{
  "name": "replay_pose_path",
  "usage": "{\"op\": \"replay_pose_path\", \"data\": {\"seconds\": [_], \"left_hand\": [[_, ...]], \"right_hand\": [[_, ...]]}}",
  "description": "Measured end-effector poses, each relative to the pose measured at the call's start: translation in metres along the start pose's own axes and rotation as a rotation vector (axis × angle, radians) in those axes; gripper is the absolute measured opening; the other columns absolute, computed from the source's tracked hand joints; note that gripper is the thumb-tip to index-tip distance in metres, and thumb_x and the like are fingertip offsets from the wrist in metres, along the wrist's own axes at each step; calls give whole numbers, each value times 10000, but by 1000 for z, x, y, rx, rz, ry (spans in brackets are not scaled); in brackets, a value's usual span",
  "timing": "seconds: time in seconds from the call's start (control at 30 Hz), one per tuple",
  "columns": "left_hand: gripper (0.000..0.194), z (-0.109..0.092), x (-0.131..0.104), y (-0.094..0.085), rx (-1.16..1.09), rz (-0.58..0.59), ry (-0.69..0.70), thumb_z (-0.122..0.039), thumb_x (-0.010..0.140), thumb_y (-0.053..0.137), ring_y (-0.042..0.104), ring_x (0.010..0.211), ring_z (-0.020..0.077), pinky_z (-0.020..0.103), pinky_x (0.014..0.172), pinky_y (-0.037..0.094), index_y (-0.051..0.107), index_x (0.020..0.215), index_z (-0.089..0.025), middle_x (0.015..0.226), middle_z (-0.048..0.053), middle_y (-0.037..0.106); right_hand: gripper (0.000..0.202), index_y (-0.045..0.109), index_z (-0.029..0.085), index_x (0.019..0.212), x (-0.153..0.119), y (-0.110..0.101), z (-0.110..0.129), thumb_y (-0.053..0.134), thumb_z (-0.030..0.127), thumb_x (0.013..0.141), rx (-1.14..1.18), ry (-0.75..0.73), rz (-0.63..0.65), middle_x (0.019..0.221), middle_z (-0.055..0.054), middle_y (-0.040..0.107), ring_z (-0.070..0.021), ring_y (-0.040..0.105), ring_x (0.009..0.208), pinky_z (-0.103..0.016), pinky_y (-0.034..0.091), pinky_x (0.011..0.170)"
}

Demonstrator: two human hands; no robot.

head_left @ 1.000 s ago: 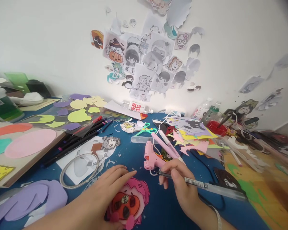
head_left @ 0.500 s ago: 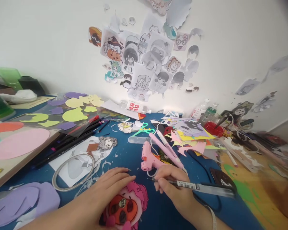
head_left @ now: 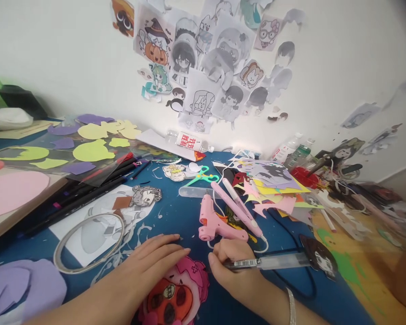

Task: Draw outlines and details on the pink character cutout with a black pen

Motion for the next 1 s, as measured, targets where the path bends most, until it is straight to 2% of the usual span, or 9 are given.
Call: {"op": "replay_pose_path", "data": {"seconds": [0.07, 0.23, 0.43, 0.6, 0.8, 1.0], "left_hand": [[1051, -1, -1, 0, 19, 5, 22, -377, 794, 730, 340, 1561, 373, 590, 1169, 421, 135, 1657, -453, 1743, 5, 272], [1039, -6, 0, 0, 77, -59, 64, -387, 807, 707, 362, 1556, 367, 597, 1165, 437, 121, 1665, -422, 1726, 9, 314], [1039, -9, -2, -3, 40, -113, 16, -395, 754, 770, 402, 1536, 371, 551, 1221, 395, 235, 1644, -428, 1698, 2, 382], [991, -8, -1, -2, 76, -54, 56, -454, 836, 707, 405, 1529, 383, 562, 1156, 464, 170, 1668, -424, 1723, 2, 320], [1020, -9, -3, -3, 114, -66, 70, -474, 829, 715, 414, 1524, 372, 530, 1142, 484, 148, 1675, -415, 1729, -15, 295], [1020, -10, 0, -2, 107, -45, 48, -416, 835, 713, 374, 1547, 366, 523, 1158, 478, 136, 1676, -412, 1739, -16, 272]], "right_hand": [[389, 596, 307, 607, 0, 2, -3, 617, 319, 995, -16, 2, 12, 523, 40, 584, -92, 591, 480, -254, 424, 397], [394, 603, 295, 598, 0, 2, -3, 617, 287, 991, -51, 10, 62, 531, 50, 590, -89, 628, 502, -255, 456, 415], [367, 641, 307, 634, 1, 4, 0, 605, 317, 999, -63, 16, 101, 560, 52, 641, -86, 633, 507, -270, 450, 418], [395, 632, 287, 596, 1, 5, -3, 592, 317, 987, -76, 44, 109, 546, 57, 634, -70, 645, 515, -283, 438, 427], [417, 614, 282, 558, 1, 4, -3, 599, 326, 973, -93, 59, 118, 533, 53, 630, -74, 644, 513, -303, 415, 425], [403, 593, 265, 551, 2, 4, 0, 597, 280, 954, -134, 57, 120, 511, 45, 581, -70, 591, 484, -306, 394, 445]]}}
Point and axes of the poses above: each hand's wrist, its own x-axis towards the middle knuckle, its own y-axis out of the palm, z = x × y, the point moved 7 cm from there along x, towards the middle knuckle
